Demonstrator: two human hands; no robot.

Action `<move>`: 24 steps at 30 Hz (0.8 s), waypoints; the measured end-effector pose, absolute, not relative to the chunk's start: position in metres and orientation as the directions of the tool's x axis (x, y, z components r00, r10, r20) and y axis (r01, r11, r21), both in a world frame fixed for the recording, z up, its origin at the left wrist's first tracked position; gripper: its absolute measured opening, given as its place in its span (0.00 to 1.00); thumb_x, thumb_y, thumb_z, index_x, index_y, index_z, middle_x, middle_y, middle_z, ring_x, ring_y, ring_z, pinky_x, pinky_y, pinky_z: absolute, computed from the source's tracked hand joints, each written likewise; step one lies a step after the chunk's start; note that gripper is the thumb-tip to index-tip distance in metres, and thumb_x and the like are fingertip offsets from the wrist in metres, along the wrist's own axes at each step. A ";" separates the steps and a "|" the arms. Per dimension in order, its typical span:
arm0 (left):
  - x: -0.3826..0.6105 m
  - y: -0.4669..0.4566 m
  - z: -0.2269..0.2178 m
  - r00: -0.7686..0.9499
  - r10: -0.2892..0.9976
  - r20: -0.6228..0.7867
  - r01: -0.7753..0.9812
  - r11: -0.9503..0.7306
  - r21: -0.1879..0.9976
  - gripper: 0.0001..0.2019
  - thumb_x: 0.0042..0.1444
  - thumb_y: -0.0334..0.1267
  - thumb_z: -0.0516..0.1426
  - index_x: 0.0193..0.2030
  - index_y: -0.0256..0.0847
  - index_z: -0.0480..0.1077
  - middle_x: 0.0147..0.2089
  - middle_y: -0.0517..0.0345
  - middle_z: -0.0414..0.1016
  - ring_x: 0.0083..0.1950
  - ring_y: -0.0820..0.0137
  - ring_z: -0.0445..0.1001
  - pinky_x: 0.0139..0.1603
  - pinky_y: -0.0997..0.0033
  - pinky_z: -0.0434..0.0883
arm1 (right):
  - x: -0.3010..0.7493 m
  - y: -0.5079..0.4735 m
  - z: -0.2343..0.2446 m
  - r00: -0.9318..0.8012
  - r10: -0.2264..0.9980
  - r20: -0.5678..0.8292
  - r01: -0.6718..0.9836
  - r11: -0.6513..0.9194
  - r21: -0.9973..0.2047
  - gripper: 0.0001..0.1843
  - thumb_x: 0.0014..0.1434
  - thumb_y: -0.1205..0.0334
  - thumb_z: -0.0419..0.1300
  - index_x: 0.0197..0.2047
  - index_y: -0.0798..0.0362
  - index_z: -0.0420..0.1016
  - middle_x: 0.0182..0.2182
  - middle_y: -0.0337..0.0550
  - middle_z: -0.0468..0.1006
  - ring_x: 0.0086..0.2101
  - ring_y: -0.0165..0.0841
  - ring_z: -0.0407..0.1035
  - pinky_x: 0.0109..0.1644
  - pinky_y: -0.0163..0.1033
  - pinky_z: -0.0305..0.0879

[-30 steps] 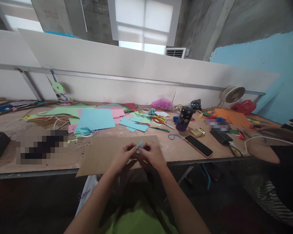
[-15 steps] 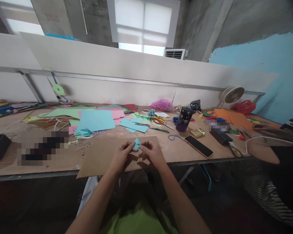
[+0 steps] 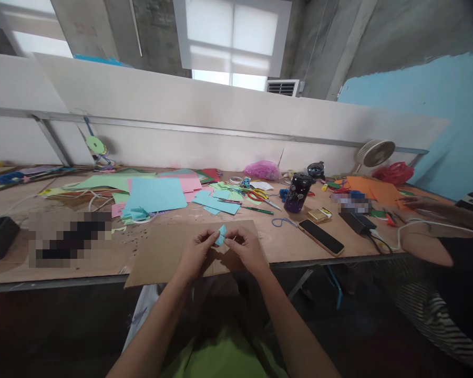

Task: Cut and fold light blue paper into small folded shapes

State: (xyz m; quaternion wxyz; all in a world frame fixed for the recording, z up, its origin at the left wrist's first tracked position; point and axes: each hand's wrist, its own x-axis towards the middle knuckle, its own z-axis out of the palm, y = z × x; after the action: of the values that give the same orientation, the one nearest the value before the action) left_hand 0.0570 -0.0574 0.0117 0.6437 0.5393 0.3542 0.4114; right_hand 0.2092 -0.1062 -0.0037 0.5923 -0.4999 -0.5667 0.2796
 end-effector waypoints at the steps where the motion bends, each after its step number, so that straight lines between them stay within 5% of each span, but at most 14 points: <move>1: 0.057 -0.057 0.011 0.410 0.912 -0.013 -0.145 0.079 0.986 0.16 0.47 0.51 0.64 0.28 0.40 0.71 0.23 0.65 0.69 0.19 0.79 0.60 0.19 0.79 0.56 | 0.209 -0.107 -0.003 0.193 0.900 0.391 0.263 0.336 -0.904 0.07 0.54 0.58 0.62 0.35 0.52 0.76 0.31 0.39 0.73 0.27 0.29 0.62 0.31 0.34 0.60; 11: 0.060 -0.066 0.017 0.424 0.904 -0.049 -0.173 0.134 0.976 0.15 0.43 0.50 0.65 0.26 0.40 0.71 0.14 0.69 0.60 0.16 0.79 0.57 0.17 0.78 0.53 | 0.207 -0.108 0.000 0.133 0.894 0.427 0.361 0.358 -0.861 0.06 0.56 0.60 0.60 0.29 0.52 0.70 0.28 0.36 0.70 0.32 0.31 0.65 0.34 0.34 0.59; 18: 0.059 -0.061 0.015 0.395 0.917 -0.046 -0.227 0.146 0.963 0.16 0.45 0.50 0.65 0.29 0.40 0.69 0.16 0.72 0.58 0.14 0.82 0.52 0.15 0.80 0.54 | 0.211 -0.100 -0.011 0.213 0.934 0.286 0.061 0.280 -0.958 0.13 0.54 0.53 0.63 0.35 0.53 0.70 0.29 0.37 0.72 0.27 0.29 0.67 0.31 0.35 0.67; 24: 0.057 -0.060 0.014 0.390 0.919 -0.057 -0.197 0.143 0.970 0.16 0.46 0.51 0.65 0.28 0.41 0.69 0.17 0.70 0.62 0.15 0.81 0.54 0.15 0.80 0.53 | 0.209 -0.099 -0.009 0.090 0.978 0.189 0.018 0.188 -0.982 0.16 0.53 0.50 0.64 0.37 0.55 0.74 0.30 0.41 0.74 0.26 0.31 0.71 0.27 0.35 0.68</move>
State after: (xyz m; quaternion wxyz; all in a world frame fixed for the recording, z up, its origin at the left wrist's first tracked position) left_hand 0.0566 -0.0600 0.0144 0.6653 0.5024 0.3593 0.4193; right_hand 0.2091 -0.0986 -0.0093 0.5651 -0.4751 -0.5241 0.4245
